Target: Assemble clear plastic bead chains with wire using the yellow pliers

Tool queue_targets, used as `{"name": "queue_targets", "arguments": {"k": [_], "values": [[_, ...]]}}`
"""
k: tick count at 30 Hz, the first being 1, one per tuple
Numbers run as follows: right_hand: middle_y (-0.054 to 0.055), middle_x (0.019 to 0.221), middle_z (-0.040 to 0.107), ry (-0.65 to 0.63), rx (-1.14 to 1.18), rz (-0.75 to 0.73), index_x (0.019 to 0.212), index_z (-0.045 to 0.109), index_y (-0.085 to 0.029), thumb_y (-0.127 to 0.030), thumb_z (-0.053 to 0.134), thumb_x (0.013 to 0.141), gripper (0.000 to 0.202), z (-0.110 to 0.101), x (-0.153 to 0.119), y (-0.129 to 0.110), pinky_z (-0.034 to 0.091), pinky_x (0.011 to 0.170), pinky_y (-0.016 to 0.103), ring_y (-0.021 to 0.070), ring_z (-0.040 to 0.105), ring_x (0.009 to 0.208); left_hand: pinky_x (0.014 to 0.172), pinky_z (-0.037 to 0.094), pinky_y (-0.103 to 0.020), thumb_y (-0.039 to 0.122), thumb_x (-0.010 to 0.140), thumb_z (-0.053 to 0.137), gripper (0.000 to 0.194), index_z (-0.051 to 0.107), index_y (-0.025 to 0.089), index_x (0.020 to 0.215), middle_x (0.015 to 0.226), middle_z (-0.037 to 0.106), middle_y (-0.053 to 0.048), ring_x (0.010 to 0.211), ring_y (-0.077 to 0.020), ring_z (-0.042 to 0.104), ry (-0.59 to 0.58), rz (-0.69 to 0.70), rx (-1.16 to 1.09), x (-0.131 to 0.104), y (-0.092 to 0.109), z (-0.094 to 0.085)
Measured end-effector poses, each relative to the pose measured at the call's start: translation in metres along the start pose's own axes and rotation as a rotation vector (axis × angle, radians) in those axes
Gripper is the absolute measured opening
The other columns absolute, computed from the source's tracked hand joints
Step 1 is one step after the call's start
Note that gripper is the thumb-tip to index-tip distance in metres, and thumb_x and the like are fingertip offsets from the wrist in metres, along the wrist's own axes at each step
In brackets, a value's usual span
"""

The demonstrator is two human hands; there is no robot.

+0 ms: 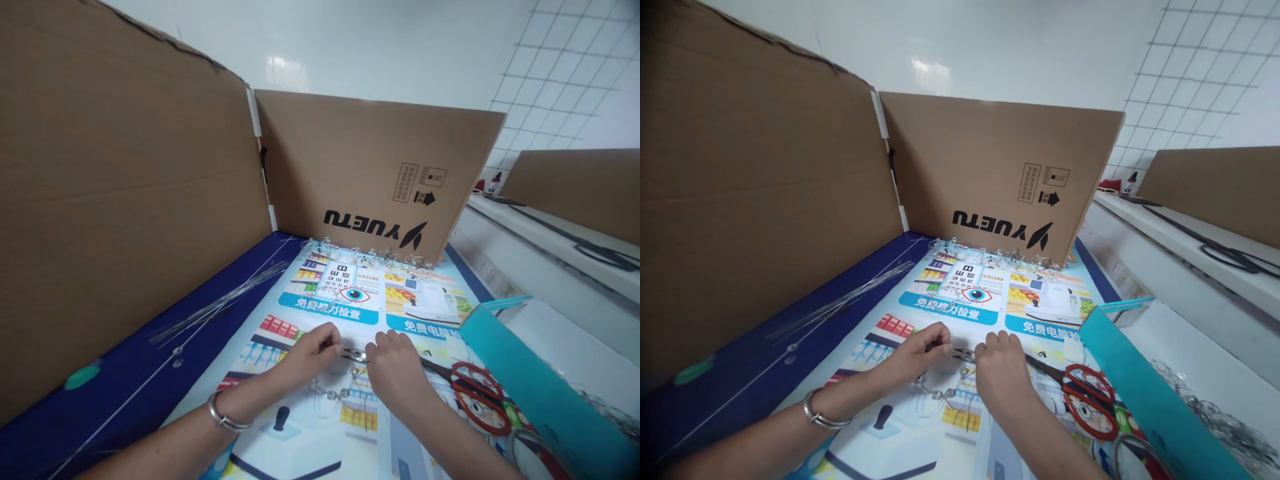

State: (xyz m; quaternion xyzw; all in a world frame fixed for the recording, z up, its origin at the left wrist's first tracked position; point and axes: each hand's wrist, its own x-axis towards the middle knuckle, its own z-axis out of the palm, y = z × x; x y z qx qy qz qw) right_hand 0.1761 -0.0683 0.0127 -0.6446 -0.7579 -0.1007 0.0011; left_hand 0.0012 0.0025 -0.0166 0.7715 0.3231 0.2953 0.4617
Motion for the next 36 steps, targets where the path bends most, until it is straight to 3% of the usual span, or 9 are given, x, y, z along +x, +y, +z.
{"name": "queue_targets", "arguments": {"k": [9, 15, 25, 36], "values": [[0.007, 0.078, 0.054, -0.076, -0.021, -0.007, 0.076, 0.06, -0.019, -0.019, 0.046, 0.079, 0.015, -0.009, -0.009, 0.009, 0.024, 0.071, 0.033, 0.0199, 0.045, 0.083, 0.057, 0.035, -0.021, 0.029, 0.085, 0.042, 0.018, 0.052, 0.016, 0.076, 0.066, 0.049, 0.002, 0.063, -0.0107, 0.044, 0.035, 0.011, 0.061, 0.001, 0.0, -0.004], [0.007, 0.08, 0.055, -0.104, -0.016, -0.029, 0.078, 0.061, -0.019, -0.018, 0.047, 0.078, 0.014, -0.009, -0.008, 0.008, 0.025, 0.071, 0.033, 0.0202, 0.045, 0.084, 0.069, 0.037, -0.026, 0.026, 0.085, 0.045, 0.018, 0.058, 0.019, 0.076, 0.071, 0.057, 0.0, 0.072, -0.0141, 0.049, 0.037, 0.204, 0.333, 0.003, 0.0, -0.005], [0.007, 0.08, 0.055, -0.073, -0.038, -0.027, 0.077, 0.06, -0.018, -0.016, 0.045, 0.079, 0.015, -0.005, -0.01, 0.007, 0.024, 0.07, 0.034, 0.02, 0.045, 0.083, 0.072, 0.034, -0.03, 0.015, 0.08, 0.045, 0.016, 0.058, 0.018, 0.072, 0.067, 0.053, -0.003, 0.074, -0.0172, 0.047, -0.039, 0.373, 0.596, 0.0, -0.001, -0.006], [0.008, 0.077, 0.055, -0.037, -0.024, -0.028, 0.074, 0.059, -0.017, -0.01, 0.045, 0.075, 0.015, 0.0, -0.011, 0.005, 0.024, 0.068, 0.034, 0.0203, 0.045, 0.08, 0.07, 0.034, -0.029, 0.014, 0.081, 0.043, 0.015, 0.054, 0.017, 0.07, 0.067, 0.055, -0.001, 0.073, -0.016, 0.046, -0.05, 0.34, 0.5, 0.003, 0.004, -0.007]]}}
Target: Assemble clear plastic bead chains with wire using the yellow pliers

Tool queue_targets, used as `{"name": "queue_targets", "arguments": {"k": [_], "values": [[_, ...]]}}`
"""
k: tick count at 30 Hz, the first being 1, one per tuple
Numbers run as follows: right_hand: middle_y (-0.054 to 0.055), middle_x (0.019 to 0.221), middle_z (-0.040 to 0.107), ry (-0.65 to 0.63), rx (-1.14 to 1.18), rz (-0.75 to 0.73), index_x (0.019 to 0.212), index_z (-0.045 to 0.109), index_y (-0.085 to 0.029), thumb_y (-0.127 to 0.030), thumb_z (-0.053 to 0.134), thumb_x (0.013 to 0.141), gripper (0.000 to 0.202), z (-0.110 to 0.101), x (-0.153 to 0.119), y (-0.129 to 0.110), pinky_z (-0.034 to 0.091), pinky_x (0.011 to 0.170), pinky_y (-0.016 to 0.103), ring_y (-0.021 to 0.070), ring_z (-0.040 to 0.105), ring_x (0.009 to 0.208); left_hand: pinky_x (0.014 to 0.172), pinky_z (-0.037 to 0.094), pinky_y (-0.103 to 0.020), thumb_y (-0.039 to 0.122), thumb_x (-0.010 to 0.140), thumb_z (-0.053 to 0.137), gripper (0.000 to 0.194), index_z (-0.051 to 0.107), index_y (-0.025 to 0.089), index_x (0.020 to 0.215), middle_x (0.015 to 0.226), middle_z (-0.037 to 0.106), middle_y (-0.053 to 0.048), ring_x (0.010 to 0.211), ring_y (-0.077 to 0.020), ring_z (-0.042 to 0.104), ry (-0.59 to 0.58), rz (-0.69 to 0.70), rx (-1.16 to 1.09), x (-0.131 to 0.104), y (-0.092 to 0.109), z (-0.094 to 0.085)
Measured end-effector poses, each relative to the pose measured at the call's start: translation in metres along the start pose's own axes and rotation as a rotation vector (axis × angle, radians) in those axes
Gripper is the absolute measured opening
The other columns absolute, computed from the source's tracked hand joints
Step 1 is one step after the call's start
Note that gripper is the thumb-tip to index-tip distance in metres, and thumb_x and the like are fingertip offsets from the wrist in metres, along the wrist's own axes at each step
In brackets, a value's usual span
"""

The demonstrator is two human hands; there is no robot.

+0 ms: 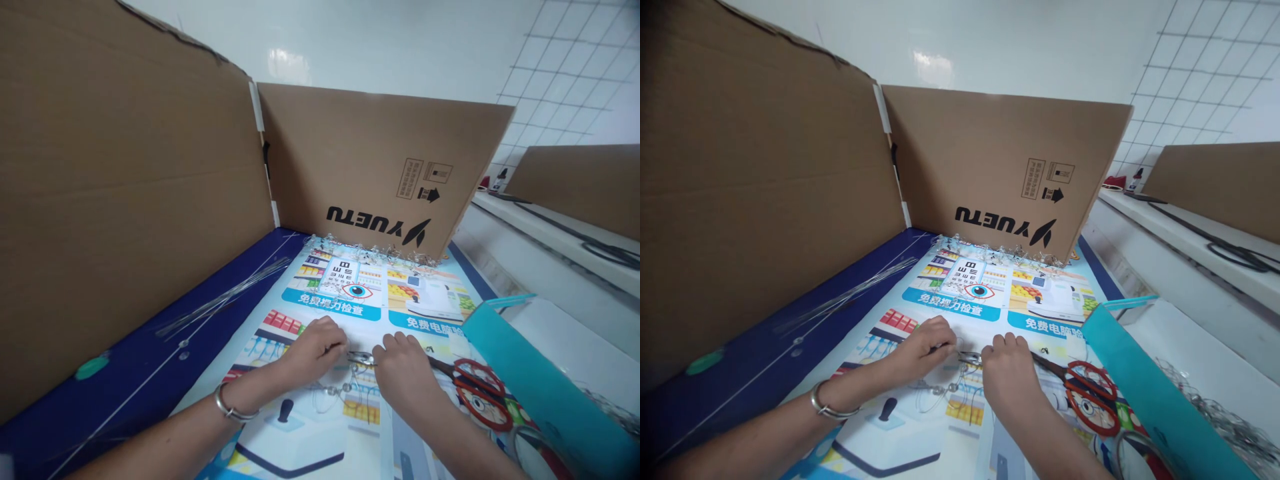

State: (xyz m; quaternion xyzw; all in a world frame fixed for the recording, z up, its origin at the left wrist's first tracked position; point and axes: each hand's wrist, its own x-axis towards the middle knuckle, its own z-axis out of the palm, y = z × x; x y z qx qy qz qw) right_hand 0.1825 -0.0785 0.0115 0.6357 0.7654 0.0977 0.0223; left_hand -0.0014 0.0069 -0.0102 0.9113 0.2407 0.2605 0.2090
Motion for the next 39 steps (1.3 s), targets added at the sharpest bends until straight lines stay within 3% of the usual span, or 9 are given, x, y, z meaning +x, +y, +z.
{"name": "queue_targets", "arguments": {"k": [5, 11, 16, 23, 29, 39], "values": [[0.007, 0.075, 0.054, 0.019, -0.009, -0.007, 0.073, 0.058, -0.017, -0.009, 0.046, 0.073, 0.015, 0.002, 0.0, -0.001, 0.024, 0.066, 0.034, 0.0206, 0.045, 0.078, 0.072, 0.035, -0.029, 0.017, 0.083, 0.043, 0.017, 0.053, 0.017, 0.07, 0.069, 0.054, -0.001, 0.074, -0.0159, 0.046, 0.028, -0.032, -0.036, 0.0, 0.001, 0.0], [0.007, 0.076, 0.054, -0.008, -0.036, -0.006, 0.075, 0.058, -0.017, -0.007, 0.048, 0.072, 0.015, 0.002, 0.001, -0.002, 0.024, 0.064, 0.033, 0.0209, 0.046, 0.077, 0.081, 0.037, -0.029, 0.024, 0.087, 0.04, 0.017, 0.056, 0.018, 0.085, 0.092, 0.058, -0.003, 0.088, -0.0155, 0.049, 0.0, -0.027, -0.242, -0.001, -0.001, -0.005], [0.007, 0.075, 0.054, 0.013, -0.051, -0.01, 0.074, 0.057, -0.018, -0.006, 0.049, 0.072, 0.015, 0.004, 0.001, -0.001, 0.023, 0.064, 0.033, 0.0208, 0.045, 0.076, 0.076, 0.039, -0.025, 0.023, 0.088, 0.039, 0.02, 0.058, 0.018, 0.088, 0.085, 0.06, 0.0, 0.08, -0.0126, 0.053, -0.098, -0.124, -0.3, -0.001, -0.001, -0.006], [0.007, 0.075, 0.054, 0.037, -0.062, -0.022, 0.074, 0.057, -0.018, -0.006, 0.05, 0.071, 0.014, 0.008, 0.003, -0.001, 0.023, 0.065, 0.034, 0.0215, 0.044, 0.077, 0.079, 0.037, -0.028, 0.017, 0.082, 0.044, 0.014, 0.059, 0.019, 0.084, 0.079, 0.061, 0.001, 0.076, -0.0127, 0.053, -0.001, -0.106, -0.127, -0.001, -0.003, 0.001], [0.007, 0.075, 0.054, 0.029, -0.068, -0.023, 0.074, 0.057, -0.018, -0.006, 0.05, 0.072, 0.013, 0.008, 0.003, -0.001, 0.022, 0.065, 0.034, 0.021, 0.044, 0.076, 0.079, 0.037, -0.03, 0.016, 0.081, 0.043, 0.016, 0.059, 0.019, 0.083, 0.077, 0.061, 0.0, 0.075, -0.0131, 0.052, 0.008, -0.076, -0.086, -0.001, -0.005, 0.002], [0.007, 0.074, 0.054, 0.037, -0.071, -0.028, 0.073, 0.057, -0.017, -0.006, 0.05, 0.072, 0.013, 0.009, 0.003, -0.001, 0.022, 0.064, 0.034, 0.0208, 0.045, 0.075, 0.065, 0.04, -0.021, 0.024, 0.087, 0.039, 0.018, 0.056, 0.018, 0.083, 0.077, 0.06, 0.001, 0.071, -0.0106, 0.053, -0.039, -0.272, -0.402, -0.002, -0.009, 0.002]]}}
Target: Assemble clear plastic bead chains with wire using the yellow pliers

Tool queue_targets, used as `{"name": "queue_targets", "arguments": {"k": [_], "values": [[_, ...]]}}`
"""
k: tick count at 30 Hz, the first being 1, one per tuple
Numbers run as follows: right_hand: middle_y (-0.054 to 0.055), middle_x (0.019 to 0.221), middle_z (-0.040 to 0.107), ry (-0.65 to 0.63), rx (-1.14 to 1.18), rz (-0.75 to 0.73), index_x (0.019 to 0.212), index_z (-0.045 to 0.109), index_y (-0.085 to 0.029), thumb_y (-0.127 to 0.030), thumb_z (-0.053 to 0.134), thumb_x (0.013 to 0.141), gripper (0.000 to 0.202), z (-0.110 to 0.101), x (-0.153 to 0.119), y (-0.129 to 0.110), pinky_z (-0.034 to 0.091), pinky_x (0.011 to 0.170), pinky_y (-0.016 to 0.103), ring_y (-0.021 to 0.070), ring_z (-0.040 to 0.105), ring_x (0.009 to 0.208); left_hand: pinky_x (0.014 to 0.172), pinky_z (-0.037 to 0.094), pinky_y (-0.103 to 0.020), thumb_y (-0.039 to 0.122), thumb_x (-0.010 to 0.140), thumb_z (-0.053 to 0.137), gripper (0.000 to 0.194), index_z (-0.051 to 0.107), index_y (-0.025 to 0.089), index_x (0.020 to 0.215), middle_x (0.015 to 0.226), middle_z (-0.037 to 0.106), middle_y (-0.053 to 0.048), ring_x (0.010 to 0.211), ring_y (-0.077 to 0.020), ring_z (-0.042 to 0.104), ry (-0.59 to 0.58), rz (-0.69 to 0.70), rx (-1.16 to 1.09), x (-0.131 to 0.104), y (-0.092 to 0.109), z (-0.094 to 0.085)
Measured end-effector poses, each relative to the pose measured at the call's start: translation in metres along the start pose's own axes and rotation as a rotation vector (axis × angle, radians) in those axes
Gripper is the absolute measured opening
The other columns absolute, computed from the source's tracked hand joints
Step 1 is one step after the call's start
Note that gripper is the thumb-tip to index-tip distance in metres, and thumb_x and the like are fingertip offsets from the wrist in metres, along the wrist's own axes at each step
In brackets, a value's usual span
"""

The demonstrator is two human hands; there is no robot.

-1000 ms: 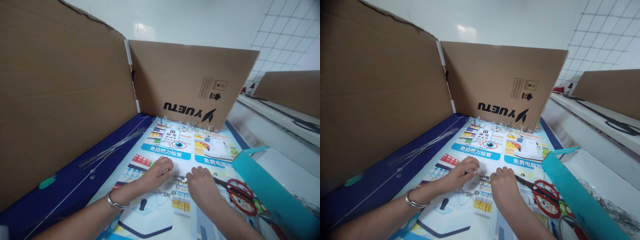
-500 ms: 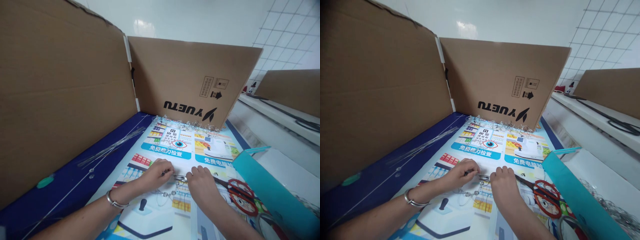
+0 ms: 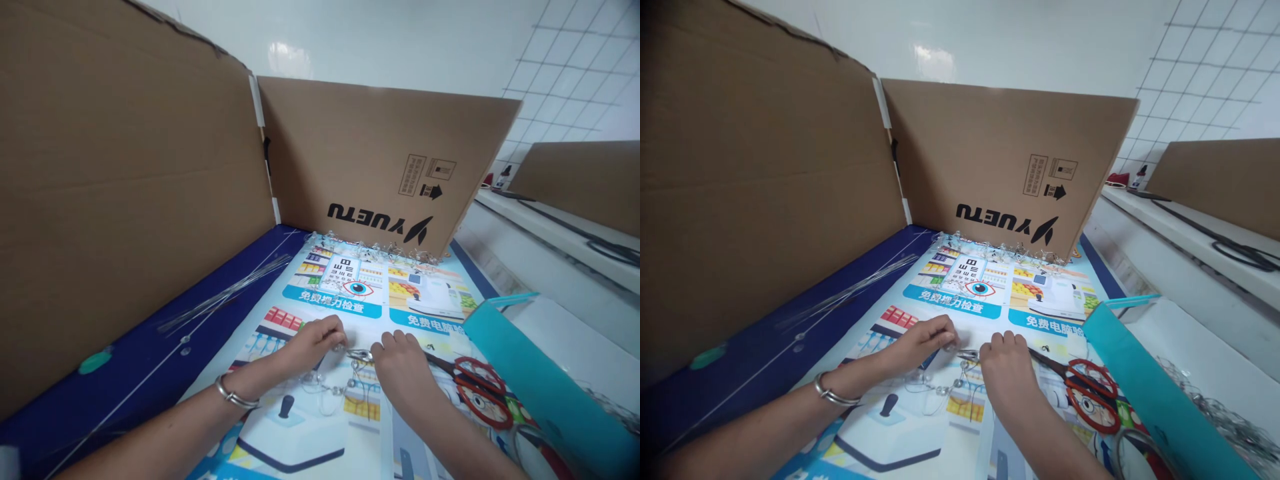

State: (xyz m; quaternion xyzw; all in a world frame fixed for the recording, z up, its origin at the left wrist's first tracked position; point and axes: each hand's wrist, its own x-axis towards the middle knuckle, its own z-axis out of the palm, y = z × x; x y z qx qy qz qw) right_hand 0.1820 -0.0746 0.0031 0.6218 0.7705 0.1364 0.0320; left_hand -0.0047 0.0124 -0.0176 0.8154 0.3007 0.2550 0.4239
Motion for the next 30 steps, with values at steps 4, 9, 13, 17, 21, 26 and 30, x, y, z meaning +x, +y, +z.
{"name": "queue_targets", "arguments": {"k": [4, 9, 13, 17, 21, 26, 30], "values": [[0.006, 0.074, 0.054, 0.023, 0.006, 0.001, 0.073, 0.056, -0.018, -0.007, 0.049, 0.073, 0.013, 0.003, 0.0, 0.001, 0.022, 0.065, 0.034, 0.0205, 0.044, 0.075, 0.066, 0.041, -0.022, 0.028, 0.087, 0.041, 0.019, 0.055, 0.017, 0.082, 0.078, 0.062, 0.0, 0.073, -0.0113, 0.054, 0.006, -0.037, -0.102, 0.001, -0.006, 0.001], [0.006, 0.074, 0.053, 0.037, 0.04, 0.002, 0.073, 0.056, -0.018, -0.008, 0.049, 0.075, 0.013, 0.008, 0.0, 0.004, 0.022, 0.065, 0.034, 0.0194, 0.043, 0.076, 0.072, 0.042, -0.022, 0.03, 0.087, 0.041, 0.019, 0.053, 0.018, 0.08, 0.082, 0.063, -0.001, 0.078, -0.0122, 0.056, 0.02, -0.013, -0.192, 0.002, -0.002, -0.002], [0.005, 0.076, 0.054, 0.031, 0.068, 0.012, 0.074, 0.056, -0.019, -0.011, 0.049, 0.076, 0.011, 0.007, 0.0, 0.004, 0.021, 0.066, 0.033, 0.0192, 0.043, 0.077, 0.07, 0.042, -0.022, 0.03, 0.088, 0.04, 0.019, 0.053, 0.018, 0.08, 0.08, 0.062, -0.001, 0.077, -0.012, 0.056, 0.035, 0.003, -0.149, -0.001, 0.002, -0.003], [0.004, 0.078, 0.054, 0.016, 0.1, 0.027, 0.077, 0.057, -0.02, -0.016, 0.05, 0.077, 0.008, 0.003, -0.001, 0.001, 0.022, 0.067, 0.033, 0.0195, 0.043, 0.078, 0.067, 0.04, -0.021, 0.03, 0.088, 0.039, 0.02, 0.053, 0.018, 0.08, 0.078, 0.059, 0.001, 0.073, -0.0112, 0.053, 0.055, 0.041, -0.017, -0.003, 0.002, -0.001], [0.005, 0.078, 0.054, -0.007, 0.12, 0.033, 0.077, 0.057, -0.02, -0.018, 0.049, 0.078, 0.008, -0.001, -0.002, -0.001, 0.022, 0.068, 0.033, 0.019, 0.044, 0.079, 0.065, 0.039, -0.021, 0.03, 0.089, 0.038, 0.021, 0.053, 0.018, 0.08, 0.076, 0.057, 0.001, 0.071, -0.0107, 0.05, 0.069, 0.067, 0.061, -0.003, 0.002, 0.001], [0.005, 0.079, 0.054, -0.028, 0.127, 0.034, 0.078, 0.057, -0.02, -0.019, 0.049, 0.078, 0.008, -0.003, -0.001, -0.002, 0.023, 0.069, 0.032, 0.0185, 0.044, 0.079, 0.063, 0.037, -0.021, 0.028, 0.089, 0.037, 0.021, 0.053, 0.018, 0.081, 0.076, 0.056, 0.002, 0.069, -0.0106, 0.049, 0.076, 0.102, 0.107, -0.003, 0.002, 0.002], [0.005, 0.078, 0.054, -0.019, 0.127, 0.041, 0.078, 0.057, -0.02, -0.019, 0.049, 0.079, 0.009, -0.004, -0.002, -0.002, 0.024, 0.069, 0.033, 0.0191, 0.045, 0.079, 0.068, 0.036, -0.024, 0.028, 0.089, 0.038, 0.021, 0.054, 0.019, 0.08, 0.075, 0.056, 0.001, 0.072, -0.0124, 0.048, 0.114, 0.137, 0.229, -0.003, 0.001, 0.002]]}}
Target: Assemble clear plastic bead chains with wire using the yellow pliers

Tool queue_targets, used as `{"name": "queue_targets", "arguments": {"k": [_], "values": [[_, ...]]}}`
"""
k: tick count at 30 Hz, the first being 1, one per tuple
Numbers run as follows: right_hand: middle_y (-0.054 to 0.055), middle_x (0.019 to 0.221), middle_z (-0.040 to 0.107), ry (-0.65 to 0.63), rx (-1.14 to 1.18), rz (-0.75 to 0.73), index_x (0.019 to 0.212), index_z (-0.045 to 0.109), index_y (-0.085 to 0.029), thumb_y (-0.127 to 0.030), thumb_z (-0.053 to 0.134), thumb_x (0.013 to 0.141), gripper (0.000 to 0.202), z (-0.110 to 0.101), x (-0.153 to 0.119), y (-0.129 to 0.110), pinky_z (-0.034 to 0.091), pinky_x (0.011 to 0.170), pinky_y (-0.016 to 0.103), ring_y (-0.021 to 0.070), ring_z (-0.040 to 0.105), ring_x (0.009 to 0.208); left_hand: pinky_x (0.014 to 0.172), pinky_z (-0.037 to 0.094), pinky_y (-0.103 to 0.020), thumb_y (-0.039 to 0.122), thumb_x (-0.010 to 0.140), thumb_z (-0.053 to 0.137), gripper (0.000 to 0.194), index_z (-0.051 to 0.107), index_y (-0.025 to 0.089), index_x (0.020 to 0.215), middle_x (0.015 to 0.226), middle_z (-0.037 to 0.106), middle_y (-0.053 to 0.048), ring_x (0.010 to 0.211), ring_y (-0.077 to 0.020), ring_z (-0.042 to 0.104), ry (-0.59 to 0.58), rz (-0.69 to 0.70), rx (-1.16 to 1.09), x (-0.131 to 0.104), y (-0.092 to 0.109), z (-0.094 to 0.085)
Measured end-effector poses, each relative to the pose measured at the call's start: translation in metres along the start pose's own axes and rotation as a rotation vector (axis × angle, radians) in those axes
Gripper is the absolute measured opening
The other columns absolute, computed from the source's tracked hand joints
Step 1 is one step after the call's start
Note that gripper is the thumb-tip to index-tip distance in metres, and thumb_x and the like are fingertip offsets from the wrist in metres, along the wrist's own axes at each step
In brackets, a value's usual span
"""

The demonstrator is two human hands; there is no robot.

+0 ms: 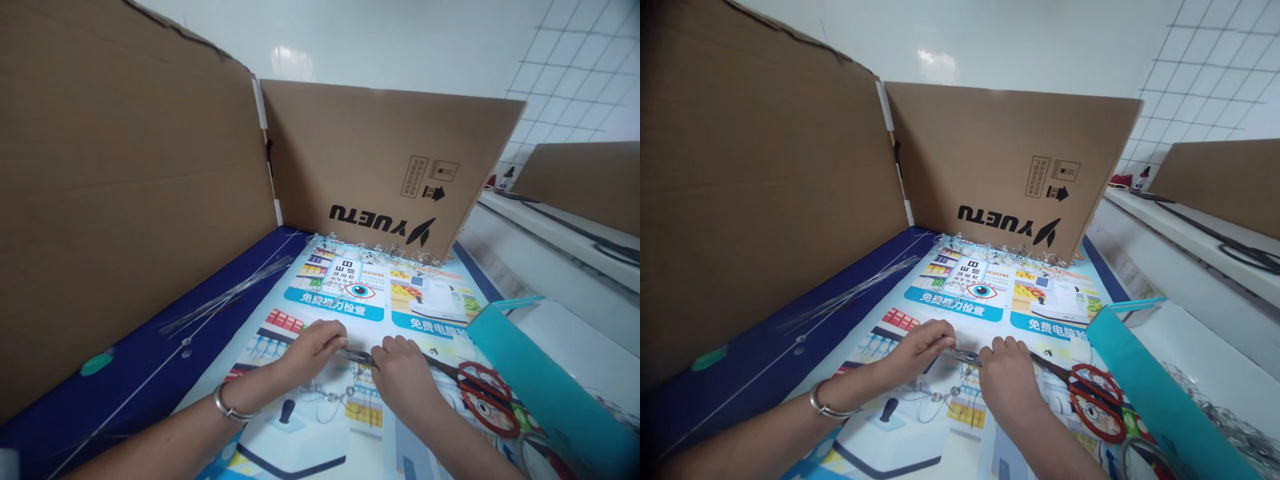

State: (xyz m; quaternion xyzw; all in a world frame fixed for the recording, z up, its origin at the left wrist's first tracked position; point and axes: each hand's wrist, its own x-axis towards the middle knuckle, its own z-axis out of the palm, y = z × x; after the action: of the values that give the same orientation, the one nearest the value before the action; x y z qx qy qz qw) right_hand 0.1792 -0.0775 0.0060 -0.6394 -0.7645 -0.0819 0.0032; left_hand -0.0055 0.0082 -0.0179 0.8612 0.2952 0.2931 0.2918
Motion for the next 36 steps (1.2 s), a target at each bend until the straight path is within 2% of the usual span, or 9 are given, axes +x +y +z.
{"name": "queue_targets", "arguments": {"k": [6, 14, 18, 26, 36], "values": [[0.004, 0.079, 0.054, 0.006, -0.002, -0.004, 0.078, 0.057, -0.02, -0.02, 0.048, 0.079, 0.008, 0.002, 0.0, 0.001, 0.025, 0.069, 0.032, 0.0193, 0.045, 0.079, 0.073, 0.035, -0.028, 0.024, 0.089, 0.036, 0.02, 0.053, 0.018, 0.081, 0.073, 0.056, -0.001, 0.071, -0.0141, 0.048, -0.011, 0.133, 0.136, -0.001, 0.0, -0.001], [0.005, 0.078, 0.055, 0.01, 0.006, 0.005, 0.078, 0.057, -0.02, -0.02, 0.048, 0.08, 0.009, 0.004, 0.001, -0.001, 0.025, 0.068, 0.032, 0.0191, 0.045, 0.079, 0.071, 0.035, -0.029, 0.021, 0.09, 0.034, 0.019, 0.051, 0.018, 0.082, 0.073, 0.056, -0.002, 0.071, -0.0145, 0.049, 0.016, 0.185, 0.225, -0.002, 0.004, -0.002], [0.005, 0.079, 0.055, 0.005, 0.004, 0.013, 0.079, 0.057, -0.02, -0.021, 0.049, 0.08, 0.008, 0.004, 0.002, -0.002, 0.026, 0.068, 0.032, 0.0196, 0.046, 0.08, 0.069, 0.035, -0.029, 0.02, 0.09, 0.032, 0.019, 0.05, 0.018, 0.083, 0.075, 0.056, -0.002, 0.07, -0.0146, 0.048, 0.034, 0.175, 0.277, -0.004, 0.006, -0.001], [0.005, 0.081, 0.055, 0.01, 0.025, 0.036, 0.082, 0.056, -0.02, -0.021, 0.047, 0.081, 0.009, 0.008, 0.002, -0.003, 0.028, 0.07, 0.031, 0.0193, 0.047, 0.081, 0.067, 0.036, -0.028, 0.016, 0.089, 0.032, 0.017, 0.049, 0.019, 0.087, 0.077, 0.057, -0.002, 0.072, -0.0165, 0.048, 0.036, 0.07, 0.383, -0.007, 0.01, -0.001], [0.003, 0.082, 0.055, 0.021, 0.092, 0.062, 0.084, 0.055, -0.022, -0.023, 0.046, 0.081, 0.01, 0.009, 0.002, -0.001, 0.03, 0.07, 0.029, 0.0176, 0.048, 0.079, 0.066, 0.034, -0.028, 0.011, 0.086, 0.034, 0.016, 0.048, 0.018, 0.081, 0.075, 0.056, -0.001, 0.07, -0.0163, 0.045, 0.063, 0.102, 0.426, -0.007, 0.008, -0.002]]}}
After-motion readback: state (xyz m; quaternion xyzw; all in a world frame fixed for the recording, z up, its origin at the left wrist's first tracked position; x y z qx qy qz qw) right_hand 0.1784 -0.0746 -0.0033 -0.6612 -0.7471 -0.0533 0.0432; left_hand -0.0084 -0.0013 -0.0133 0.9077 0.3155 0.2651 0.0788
